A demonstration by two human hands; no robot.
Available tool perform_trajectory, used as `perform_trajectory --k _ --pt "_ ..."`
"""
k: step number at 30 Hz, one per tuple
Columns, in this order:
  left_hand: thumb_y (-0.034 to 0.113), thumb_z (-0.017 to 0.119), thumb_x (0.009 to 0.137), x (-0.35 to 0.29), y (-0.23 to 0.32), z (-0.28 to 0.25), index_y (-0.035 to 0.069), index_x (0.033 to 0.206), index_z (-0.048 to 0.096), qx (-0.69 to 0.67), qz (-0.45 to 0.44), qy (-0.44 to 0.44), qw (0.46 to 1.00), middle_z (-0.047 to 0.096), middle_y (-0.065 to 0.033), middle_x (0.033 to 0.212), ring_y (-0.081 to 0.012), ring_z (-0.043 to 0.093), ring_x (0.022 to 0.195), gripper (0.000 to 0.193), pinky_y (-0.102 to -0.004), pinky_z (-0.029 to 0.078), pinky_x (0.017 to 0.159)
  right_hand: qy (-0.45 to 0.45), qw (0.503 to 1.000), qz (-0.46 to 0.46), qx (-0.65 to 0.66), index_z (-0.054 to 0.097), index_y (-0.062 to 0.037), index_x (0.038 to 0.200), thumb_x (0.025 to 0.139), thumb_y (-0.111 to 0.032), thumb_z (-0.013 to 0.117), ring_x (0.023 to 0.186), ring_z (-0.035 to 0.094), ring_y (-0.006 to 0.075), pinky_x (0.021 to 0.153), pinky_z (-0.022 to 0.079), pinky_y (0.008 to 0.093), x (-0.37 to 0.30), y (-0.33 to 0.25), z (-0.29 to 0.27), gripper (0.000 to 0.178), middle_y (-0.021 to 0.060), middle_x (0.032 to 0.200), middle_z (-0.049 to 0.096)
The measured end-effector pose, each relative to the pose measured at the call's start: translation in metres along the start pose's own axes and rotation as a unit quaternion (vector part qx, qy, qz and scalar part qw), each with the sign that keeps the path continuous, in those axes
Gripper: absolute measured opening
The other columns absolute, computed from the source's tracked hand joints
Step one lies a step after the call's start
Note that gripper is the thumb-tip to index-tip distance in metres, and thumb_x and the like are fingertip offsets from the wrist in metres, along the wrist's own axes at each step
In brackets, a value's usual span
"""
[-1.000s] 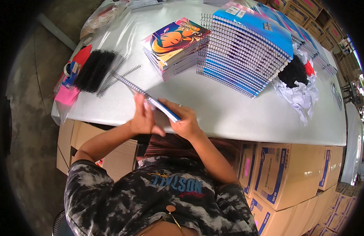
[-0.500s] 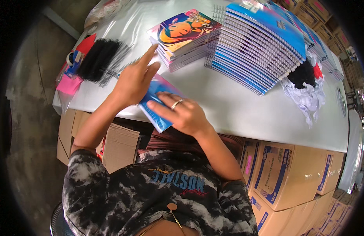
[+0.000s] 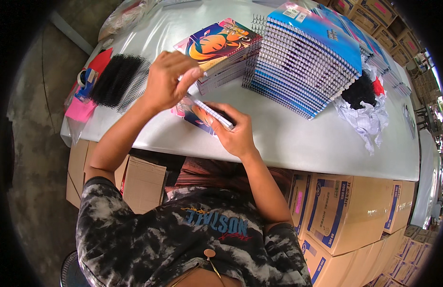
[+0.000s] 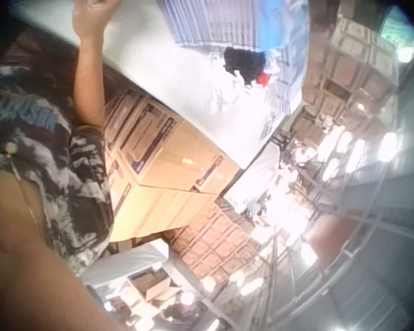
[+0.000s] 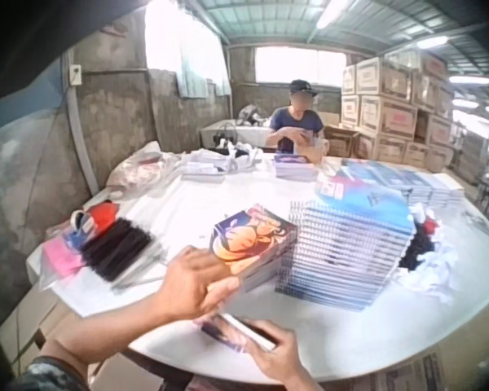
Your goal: The person assembles spiral-bound notebooks by inserting metal coils into the punched holes of the covers. They use pliers to secure the ends of the coils and stack the finished notebooks on the table.
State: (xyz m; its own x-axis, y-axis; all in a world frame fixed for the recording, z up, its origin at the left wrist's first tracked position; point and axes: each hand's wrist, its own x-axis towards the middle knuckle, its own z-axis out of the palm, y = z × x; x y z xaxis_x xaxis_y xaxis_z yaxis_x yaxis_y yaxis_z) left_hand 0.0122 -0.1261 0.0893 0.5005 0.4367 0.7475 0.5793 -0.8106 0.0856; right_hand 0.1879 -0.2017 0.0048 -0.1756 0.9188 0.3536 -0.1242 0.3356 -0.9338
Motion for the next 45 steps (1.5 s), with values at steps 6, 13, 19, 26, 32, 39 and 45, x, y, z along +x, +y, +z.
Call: perform_trajectory --k 6,13,19,26,32,39,45 --pt "0.051 0.056 0.079 -0.030 -0.006 0.009 0.011 0.064 0.057 0.062 -0.001 -0.005 0.998 0.056 -0.0019 0.068 -0.0205 0.053 0.069 0.042 -0.0336 0.035 0.065 0.017 0.998 -0.050 -0.022 0.059 0.0010 0.109 0.088 -0.009 0.055 0.085 0.058 0.0105 0.076 0.047 0.0250 -0.001 0.009 0.007 0.024 0.0091 0.095 0.065" --pt "0.078 0.016 0.077 -0.025 -0.013 0.005 -0.005 0.121 0.044 0.116 0.024 0.351 0.929 0.027 -0.0287 0.133 -0.0413 0.019 0.127 0.098 -0.0559 0.011 0.101 -0.031 0.956 -0.217 -0.197 0.058 -0.0026 0.114 0.076 0.006 0.057 0.095 0.063 0.0261 0.079 0.050 0.0315 -0.003 0.014 0.011 0.039 0.0146 0.109 0.062" --pt "0.083 0.028 0.069 -0.084 0.012 -0.002 -0.011 0.126 0.037 0.132 0.249 0.107 0.954 0.015 -0.0371 0.137 -0.0530 0.010 0.129 0.111 -0.0579 -0.005 0.104 -0.033 0.952 -0.224 -0.208 0.057 -0.0013 0.114 0.069 0.011 0.053 0.095 0.062 0.0287 0.079 0.051 0.0335 -0.006 0.013 0.008 0.047 0.0150 0.111 0.061" --pt "0.081 0.037 0.068 -0.149 0.033 0.023 -0.008 0.129 0.034 0.031 0.158 -0.109 0.981 0.037 -0.0267 0.129 -0.0479 0.023 0.127 0.107 -0.0624 0.020 0.098 -0.048 0.953 -0.236 -0.181 0.054 -0.0043 0.120 0.059 0.011 0.052 0.095 0.062 0.0285 0.079 0.051 0.0350 -0.004 0.016 0.015 0.062 0.0123 0.115 0.059" --pt "0.075 0.042 0.072 -0.133 0.043 0.033 0.000 0.131 0.036 0.048 0.115 0.022 0.992 0.043 -0.0167 0.128 -0.0423 0.031 0.125 0.096 -0.0569 0.030 0.093 -0.068 0.936 -0.269 -0.215 0.055 -0.0037 0.117 0.061 0.007 0.058 0.089 0.064 0.0269 0.072 0.052 0.0341 -0.011 0.016 0.025 0.057 0.0124 0.110 0.061" --pt "0.075 0.038 0.075 -0.118 0.006 0.018 -0.009 0.129 0.026 0.131 0.066 0.111 0.983 0.015 -0.0410 0.133 -0.0526 0.015 0.126 0.100 -0.0640 0.008 0.101 -0.066 0.941 -0.270 -0.192 0.055 -0.0033 0.117 0.067 0.004 0.059 0.088 0.063 0.0295 0.075 0.051 0.0343 -0.006 0.014 0.022 0.051 0.0154 0.108 0.061" --pt "0.074 0.037 0.076 -0.130 0.052 0.043 0.003 0.128 0.041 0.122 0.228 0.081 0.963 0.038 -0.0211 0.130 -0.0442 0.032 0.121 0.089 -0.0609 0.028 0.091 -0.059 0.955 -0.215 -0.198 0.054 -0.0041 0.119 0.068 -0.001 0.060 0.085 0.063 0.0301 0.073 0.051 0.0352 -0.008 0.015 0.014 0.052 0.0144 0.105 0.062"
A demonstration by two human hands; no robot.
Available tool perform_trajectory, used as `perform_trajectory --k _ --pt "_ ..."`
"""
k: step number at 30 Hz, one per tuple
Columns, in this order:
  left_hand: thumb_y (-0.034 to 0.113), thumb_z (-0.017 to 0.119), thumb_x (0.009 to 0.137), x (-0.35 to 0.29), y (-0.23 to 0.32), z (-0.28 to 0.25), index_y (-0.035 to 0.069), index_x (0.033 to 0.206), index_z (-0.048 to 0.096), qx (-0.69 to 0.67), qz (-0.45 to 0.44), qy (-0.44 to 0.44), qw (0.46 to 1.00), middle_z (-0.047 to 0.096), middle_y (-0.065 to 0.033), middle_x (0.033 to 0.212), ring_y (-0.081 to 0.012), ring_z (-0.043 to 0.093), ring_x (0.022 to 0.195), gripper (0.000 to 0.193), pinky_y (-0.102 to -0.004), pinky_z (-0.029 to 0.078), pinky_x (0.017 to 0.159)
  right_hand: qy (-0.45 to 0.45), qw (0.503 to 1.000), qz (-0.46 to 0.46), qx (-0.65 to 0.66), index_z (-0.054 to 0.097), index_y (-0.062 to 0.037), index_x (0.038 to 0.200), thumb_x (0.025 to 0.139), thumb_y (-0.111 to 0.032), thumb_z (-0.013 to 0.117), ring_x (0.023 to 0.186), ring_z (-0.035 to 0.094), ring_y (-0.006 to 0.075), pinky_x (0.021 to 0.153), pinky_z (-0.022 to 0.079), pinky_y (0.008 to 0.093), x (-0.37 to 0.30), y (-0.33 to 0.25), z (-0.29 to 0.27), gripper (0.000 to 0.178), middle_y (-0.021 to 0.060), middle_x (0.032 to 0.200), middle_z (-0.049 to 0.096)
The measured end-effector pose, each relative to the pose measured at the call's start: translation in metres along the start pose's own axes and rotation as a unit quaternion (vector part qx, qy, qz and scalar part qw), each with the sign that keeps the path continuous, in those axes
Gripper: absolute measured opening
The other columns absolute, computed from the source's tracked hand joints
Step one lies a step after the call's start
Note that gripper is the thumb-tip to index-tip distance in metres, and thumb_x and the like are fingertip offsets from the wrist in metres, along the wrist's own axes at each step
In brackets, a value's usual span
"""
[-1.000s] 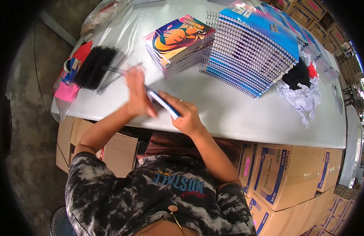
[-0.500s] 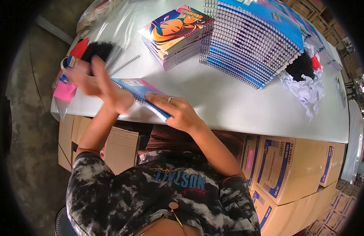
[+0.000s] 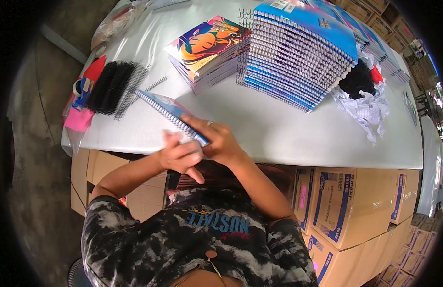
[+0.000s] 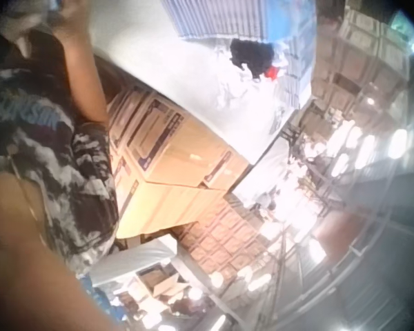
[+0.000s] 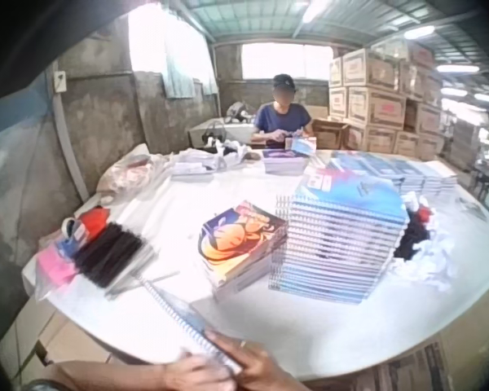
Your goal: The person assembles spiral-bound notebooks by inserting metal coils into the punched holes of the covers. They use pliers to secure the ends of the coils and stack the finished notebooks on the table.
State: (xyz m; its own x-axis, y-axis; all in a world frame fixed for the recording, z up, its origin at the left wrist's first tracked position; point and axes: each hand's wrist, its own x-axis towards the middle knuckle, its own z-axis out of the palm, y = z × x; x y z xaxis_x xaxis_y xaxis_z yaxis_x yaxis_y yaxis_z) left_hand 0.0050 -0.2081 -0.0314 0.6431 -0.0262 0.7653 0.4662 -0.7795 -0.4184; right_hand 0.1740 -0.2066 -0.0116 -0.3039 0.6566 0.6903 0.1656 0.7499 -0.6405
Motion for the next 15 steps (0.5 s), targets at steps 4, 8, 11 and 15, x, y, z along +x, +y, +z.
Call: perform_trajectory --k 4,8,11,15 --pt "0.069 0.036 0.081 0.014 -0.034 -0.002 0.003 0.123 0.049 -0.151 -0.312 -0.304 0.888 0.039 -0.0243 0.128 -0.0397 0.037 0.112 0.080 -0.0588 0.027 0.093 -0.010 0.999 -0.032 -0.008 0.052 -0.0057 0.122 0.068 -0.003 0.062 0.089 0.063 0.0297 0.074 0.051 0.0358 -0.004 -0.002 0.006 0.055 0.0129 0.107 0.062" --pt "0.068 0.044 0.077 0.001 0.021 -0.004 0.001 0.141 0.012 -0.152 -0.145 -0.059 0.976 0.009 -0.0340 0.141 -0.0492 0.004 0.132 0.098 -0.0574 0.004 0.104 0.048 0.999 -0.011 -0.010 0.055 0.0015 0.115 0.085 -0.022 0.058 0.098 0.061 0.0315 0.082 0.049 0.0343 0.005 -0.007 0.000 0.039 0.0192 0.112 0.059" --pt "0.044 0.048 0.088 0.073 0.002 -0.036 -0.012 0.136 -0.002 -0.251 -0.292 -0.094 0.918 -0.003 -0.0433 0.136 -0.0555 0.003 0.129 0.089 -0.0557 0.009 0.105 0.020 0.993 -0.049 0.103 0.030 -0.0029 0.136 0.087 -0.032 0.053 0.130 0.032 0.0334 0.104 0.030 0.0390 0.017 -0.029 -0.002 0.061 0.0216 0.140 0.031" --pt "0.014 0.046 0.089 0.106 -0.014 -0.082 -0.011 0.130 0.033 -0.434 -0.386 -0.071 0.811 0.042 -0.0304 0.127 -0.0366 0.047 0.117 0.050 -0.0375 0.040 0.094 0.066 0.986 -0.133 -0.075 0.020 -0.0026 0.139 0.083 -0.043 0.050 0.129 0.017 0.0471 0.106 0.005 0.0571 0.042 -0.063 -0.010 0.075 0.0208 0.141 0.023"
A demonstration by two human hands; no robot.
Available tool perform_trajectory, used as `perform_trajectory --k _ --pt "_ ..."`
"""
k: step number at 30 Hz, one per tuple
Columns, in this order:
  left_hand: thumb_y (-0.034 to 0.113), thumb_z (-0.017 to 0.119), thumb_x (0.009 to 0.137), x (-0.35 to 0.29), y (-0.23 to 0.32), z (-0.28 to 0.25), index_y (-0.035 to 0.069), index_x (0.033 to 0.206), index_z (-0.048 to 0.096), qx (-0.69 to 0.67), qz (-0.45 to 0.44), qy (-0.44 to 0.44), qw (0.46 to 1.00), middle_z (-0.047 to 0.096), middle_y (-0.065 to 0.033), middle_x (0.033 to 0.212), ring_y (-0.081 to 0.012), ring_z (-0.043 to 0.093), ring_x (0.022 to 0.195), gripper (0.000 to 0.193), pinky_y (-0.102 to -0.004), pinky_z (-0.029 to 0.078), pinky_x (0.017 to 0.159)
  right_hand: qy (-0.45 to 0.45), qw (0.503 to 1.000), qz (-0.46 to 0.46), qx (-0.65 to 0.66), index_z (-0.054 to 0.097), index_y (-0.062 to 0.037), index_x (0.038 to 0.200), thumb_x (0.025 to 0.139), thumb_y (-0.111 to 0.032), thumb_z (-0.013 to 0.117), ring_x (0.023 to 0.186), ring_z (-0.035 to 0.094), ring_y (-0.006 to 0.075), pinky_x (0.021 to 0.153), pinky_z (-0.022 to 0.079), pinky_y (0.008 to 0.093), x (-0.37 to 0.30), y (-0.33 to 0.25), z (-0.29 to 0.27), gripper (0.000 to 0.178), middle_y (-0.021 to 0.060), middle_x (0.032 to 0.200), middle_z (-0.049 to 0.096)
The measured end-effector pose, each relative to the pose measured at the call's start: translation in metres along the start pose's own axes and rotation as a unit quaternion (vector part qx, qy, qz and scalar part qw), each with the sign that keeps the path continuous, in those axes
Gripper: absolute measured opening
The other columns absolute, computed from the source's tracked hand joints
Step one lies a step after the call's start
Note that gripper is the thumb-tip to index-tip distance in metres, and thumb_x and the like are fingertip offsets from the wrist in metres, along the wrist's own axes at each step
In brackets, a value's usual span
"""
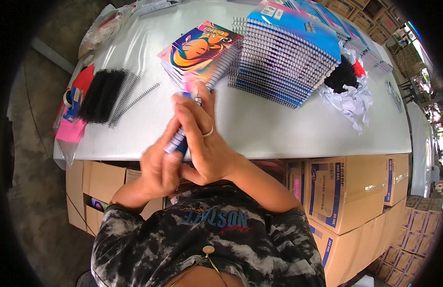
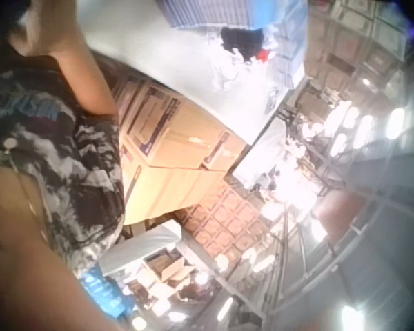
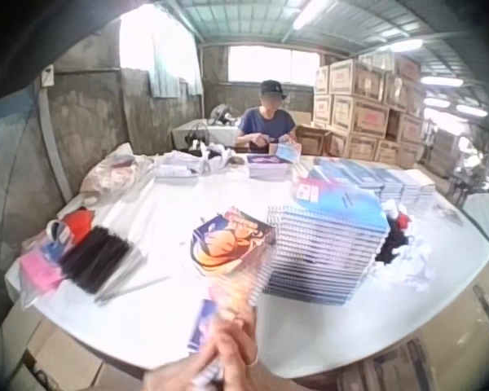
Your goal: The person assembles spiral-bound notebooks by inserting metal coils into the punched holes of the covers. They use pliers to secure the ends of the coils and stack the finished notebooks on the table.
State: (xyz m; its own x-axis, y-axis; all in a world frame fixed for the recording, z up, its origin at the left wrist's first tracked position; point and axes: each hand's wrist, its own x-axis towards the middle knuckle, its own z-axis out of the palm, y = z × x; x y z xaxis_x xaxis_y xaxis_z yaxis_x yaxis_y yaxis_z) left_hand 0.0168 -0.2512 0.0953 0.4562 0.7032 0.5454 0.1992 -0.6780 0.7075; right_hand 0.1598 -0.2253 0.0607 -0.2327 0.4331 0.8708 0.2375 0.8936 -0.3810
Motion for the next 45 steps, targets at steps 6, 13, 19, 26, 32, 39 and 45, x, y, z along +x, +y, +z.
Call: perform_trajectory --k 6,13,19,26,32,39,45 --pt "0.010 0.055 0.089 0.017 -0.033 -0.005 -0.003 0.104 0.060 -0.279 -0.196 0.099 0.935 0.065 -0.0062 0.091 -0.0076 0.057 0.083 0.021 -0.0221 0.046 0.077 -0.048 0.903 0.409 0.118 0.060 0.0017 0.088 0.079 -0.014 0.067 0.075 0.059 0.0149 0.071 0.046 0.0277 0.035 -0.011 -0.042 0.019 0.0087 0.081 0.063" --pt "0.006 0.060 0.084 0.034 -0.041 -0.011 -0.001 0.099 0.062 -0.413 -0.239 0.005 0.879 0.064 -0.0055 0.093 -0.0090 0.057 0.084 0.017 -0.0228 0.044 0.079 0.007 0.913 0.407 0.003 0.063 0.0045 0.088 0.075 -0.004 0.070 0.072 0.058 0.0102 0.066 0.047 0.0235 0.032 -0.029 -0.044 0.018 0.0081 0.075 0.064" --pt "-0.004 0.059 0.075 0.069 -0.040 -0.024 0.001 0.088 0.059 -0.445 -0.188 -0.125 0.866 0.061 -0.0022 0.083 -0.0059 0.054 0.074 0.014 -0.0206 0.044 0.067 0.106 0.924 0.364 0.048 0.063 0.0005 0.083 0.070 -0.002 0.073 0.068 0.060 0.0138 0.059 0.046 0.0271 0.030 -0.039 -0.044 0.017 0.0091 0.075 0.064" --pt "0.001 0.065 0.075 0.105 -0.037 -0.015 0.003 0.087 0.060 -0.339 -0.129 -0.208 0.908 0.060 -0.0006 0.084 -0.0079 0.055 0.073 0.013 -0.0236 0.045 0.065 0.090 0.940 0.312 -0.101 0.062 -0.0015 0.080 0.066 -0.002 0.075 0.065 0.059 0.0185 0.057 0.045 0.0279 0.033 -0.039 -0.065 0.019 0.0087 0.074 0.062" --pt "0.017 0.063 0.084 0.143 0.013 -0.013 0.002 0.113 0.052 0.039 0.073 -0.144 0.986 0.062 -0.0027 0.083 -0.0124 0.057 0.072 0.035 -0.0270 0.046 0.064 0.297 0.926 0.180 -0.147 0.062 0.0020 0.099 0.073 -0.004 0.071 0.086 0.059 0.0163 0.077 0.045 0.0273 0.047 -0.033 -0.154 0.028 0.0095 0.094 0.064" --pt "0.023 0.059 0.086 0.299 -0.027 0.037 -0.002 0.110 0.049 -0.048 0.006 0.253 0.966 0.062 -0.0124 0.080 -0.0154 0.057 0.067 0.037 -0.0273 0.046 0.060 0.511 0.837 0.192 -0.030 0.037 0.0042 0.132 0.093 -0.051 0.030 0.128 0.035 0.0272 0.106 0.022 0.0382 0.051 0.095 -0.232 0.068 0.0211 0.133 0.041" --pt "0.031 0.053 0.084 0.288 -0.119 0.062 0.003 0.100 0.064 0.256 -0.049 0.122 0.958 0.064 -0.0179 0.084 -0.0314 0.061 0.074 0.034 -0.0372 0.047 0.073 0.386 0.874 0.281 -0.088 0.046 0.0075 0.123 0.094 -0.031 0.044 0.120 0.045 0.0280 0.099 0.034 0.0331 0.041 0.130 -0.196 0.048 0.0225 0.128 0.047"
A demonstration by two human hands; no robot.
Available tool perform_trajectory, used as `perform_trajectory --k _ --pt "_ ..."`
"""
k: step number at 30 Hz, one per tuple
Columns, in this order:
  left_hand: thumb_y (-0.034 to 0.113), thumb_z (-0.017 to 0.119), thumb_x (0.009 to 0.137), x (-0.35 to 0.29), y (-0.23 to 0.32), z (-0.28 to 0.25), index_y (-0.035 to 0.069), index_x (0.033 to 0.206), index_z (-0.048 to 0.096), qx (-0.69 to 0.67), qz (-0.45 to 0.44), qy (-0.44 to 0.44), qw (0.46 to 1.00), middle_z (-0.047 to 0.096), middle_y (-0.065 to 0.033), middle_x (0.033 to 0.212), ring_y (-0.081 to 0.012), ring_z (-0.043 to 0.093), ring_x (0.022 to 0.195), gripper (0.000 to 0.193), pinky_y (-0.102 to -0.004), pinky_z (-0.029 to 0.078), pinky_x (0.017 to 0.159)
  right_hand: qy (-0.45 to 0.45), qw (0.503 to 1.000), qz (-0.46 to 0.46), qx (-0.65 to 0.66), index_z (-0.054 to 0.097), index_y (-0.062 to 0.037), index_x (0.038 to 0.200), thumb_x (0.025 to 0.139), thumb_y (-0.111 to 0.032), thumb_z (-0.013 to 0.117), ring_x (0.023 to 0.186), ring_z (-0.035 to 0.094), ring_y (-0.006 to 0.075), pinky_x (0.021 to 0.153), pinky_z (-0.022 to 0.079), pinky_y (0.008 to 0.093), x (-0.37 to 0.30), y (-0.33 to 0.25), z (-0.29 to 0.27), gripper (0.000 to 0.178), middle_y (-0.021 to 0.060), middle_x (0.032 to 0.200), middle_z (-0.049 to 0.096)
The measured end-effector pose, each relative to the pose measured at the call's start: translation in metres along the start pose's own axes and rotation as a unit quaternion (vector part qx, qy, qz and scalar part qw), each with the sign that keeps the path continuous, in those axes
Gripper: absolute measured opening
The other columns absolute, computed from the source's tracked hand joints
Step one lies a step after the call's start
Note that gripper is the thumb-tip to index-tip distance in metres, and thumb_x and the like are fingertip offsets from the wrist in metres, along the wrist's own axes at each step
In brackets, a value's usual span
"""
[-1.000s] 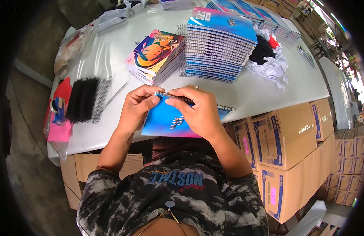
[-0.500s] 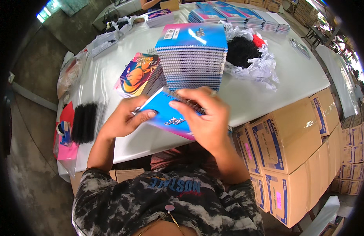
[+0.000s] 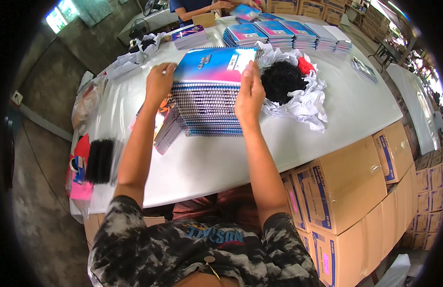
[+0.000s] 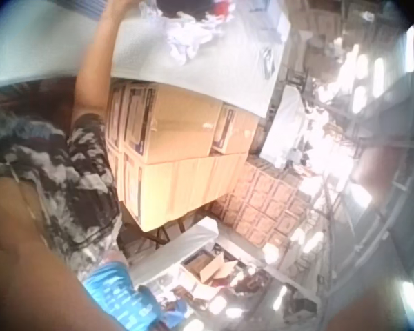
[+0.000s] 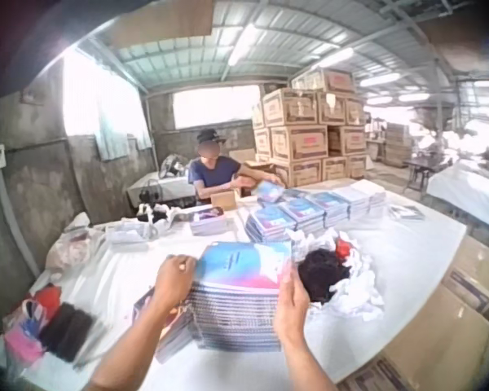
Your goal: The person assembles spiral-bound notebooks by inserting metal coils into the punched holes of the covers. They use pliers to secure the ends of the coils and stack the finished notebooks on the table.
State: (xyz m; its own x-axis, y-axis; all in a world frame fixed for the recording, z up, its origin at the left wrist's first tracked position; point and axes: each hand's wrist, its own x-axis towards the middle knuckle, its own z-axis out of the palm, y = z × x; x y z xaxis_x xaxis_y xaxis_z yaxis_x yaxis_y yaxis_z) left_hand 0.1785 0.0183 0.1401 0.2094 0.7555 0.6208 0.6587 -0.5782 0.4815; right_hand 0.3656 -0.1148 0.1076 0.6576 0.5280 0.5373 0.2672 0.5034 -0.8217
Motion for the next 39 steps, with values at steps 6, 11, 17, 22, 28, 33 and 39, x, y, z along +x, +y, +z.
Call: perform_trajectory --k 6,11,17,22,28,33,39 --pt "0.025 0.060 0.084 -0.044 0.020 0.016 -0.002 0.076 0.059 -0.151 -0.114 0.187 0.964 0.061 -0.0117 0.068 -0.0164 0.055 0.060 0.028 -0.0287 0.045 0.062 0.060 0.994 -0.041 -0.085 0.056 0.0045 0.113 0.091 -0.020 0.049 0.104 0.058 0.0260 0.089 0.043 0.0320 -0.002 0.000 0.010 0.034 0.0202 0.111 0.059" --pt "0.028 0.063 0.082 -0.044 0.012 0.010 -0.001 0.071 0.059 -0.235 -0.122 0.175 0.948 0.059 -0.0124 0.062 -0.0186 0.056 0.054 0.031 -0.0302 0.045 0.058 0.092 0.991 -0.052 -0.078 0.061 0.0034 0.106 0.089 -0.017 0.053 0.091 0.063 0.0197 0.081 0.046 0.0297 -0.001 0.001 0.015 0.028 0.0150 0.098 0.066" --pt "0.036 0.064 0.077 -0.072 -0.057 -0.094 0.002 0.121 0.048 0.042 0.097 -0.090 0.990 0.051 -0.0187 0.121 -0.0343 0.049 0.110 0.058 -0.0411 0.039 0.093 0.089 0.984 -0.118 -0.100 0.044 0.0078 0.124 0.091 -0.017 0.051 0.120 0.043 0.0238 0.101 0.030 0.0332 -0.040 -0.007 -0.029 0.042 0.0174 0.129 0.047" --pt "0.011 0.068 0.069 -0.177 -0.116 -0.114 0.014 0.126 0.048 0.220 0.145 -0.121 0.957 0.050 -0.0047 0.126 -0.0271 0.048 0.113 0.061 -0.0403 0.036 0.096 0.004 0.995 -0.035 -0.089 0.047 0.0029 0.124 0.089 -0.013 0.051 0.119 0.044 0.0246 0.101 0.030 0.0362 -0.136 0.002 -0.042 0.038 0.0153 0.124 0.052" --pt "0.016 0.069 0.064 -0.275 -0.017 -0.124 0.011 0.114 0.057 0.132 0.095 -0.123 0.979 0.059 -0.0063 0.098 -0.0221 0.056 0.084 0.051 -0.0311 0.042 0.069 -0.290 0.896 0.232 0.243 0.031 0.0007 0.134 0.083 -0.014 0.062 0.119 0.042 0.0218 0.102 0.030 0.0352 -0.240 -0.031 0.028 0.062 0.0125 0.130 0.044" --pt "0.023 0.071 0.070 -0.281 -0.018 -0.114 0.000 0.126 0.042 -0.054 0.022 0.002 0.998 0.050 -0.0159 0.114 -0.0321 0.045 0.110 0.067 -0.0421 0.035 0.089 -0.225 0.891 0.334 0.212 0.057 0.0069 0.109 0.084 -0.003 0.060 0.085 0.059 0.0135 0.081 0.047 0.0261 -0.222 -0.014 0.023 0.027 0.0099 0.095 0.063" --pt "-0.005 0.047 0.074 -0.278 -0.088 -0.106 0.000 0.129 0.037 -0.419 -0.269 -0.092 0.862 0.047 -0.0089 0.120 -0.0167 0.048 0.102 0.056 -0.0308 0.040 0.090 -0.439 0.880 0.133 0.123 0.061 0.0057 0.103 0.081 -0.002 0.062 0.084 0.061 0.0147 0.076 0.048 0.0253 -0.180 -0.012 -0.001 0.024 0.0115 0.096 0.065"
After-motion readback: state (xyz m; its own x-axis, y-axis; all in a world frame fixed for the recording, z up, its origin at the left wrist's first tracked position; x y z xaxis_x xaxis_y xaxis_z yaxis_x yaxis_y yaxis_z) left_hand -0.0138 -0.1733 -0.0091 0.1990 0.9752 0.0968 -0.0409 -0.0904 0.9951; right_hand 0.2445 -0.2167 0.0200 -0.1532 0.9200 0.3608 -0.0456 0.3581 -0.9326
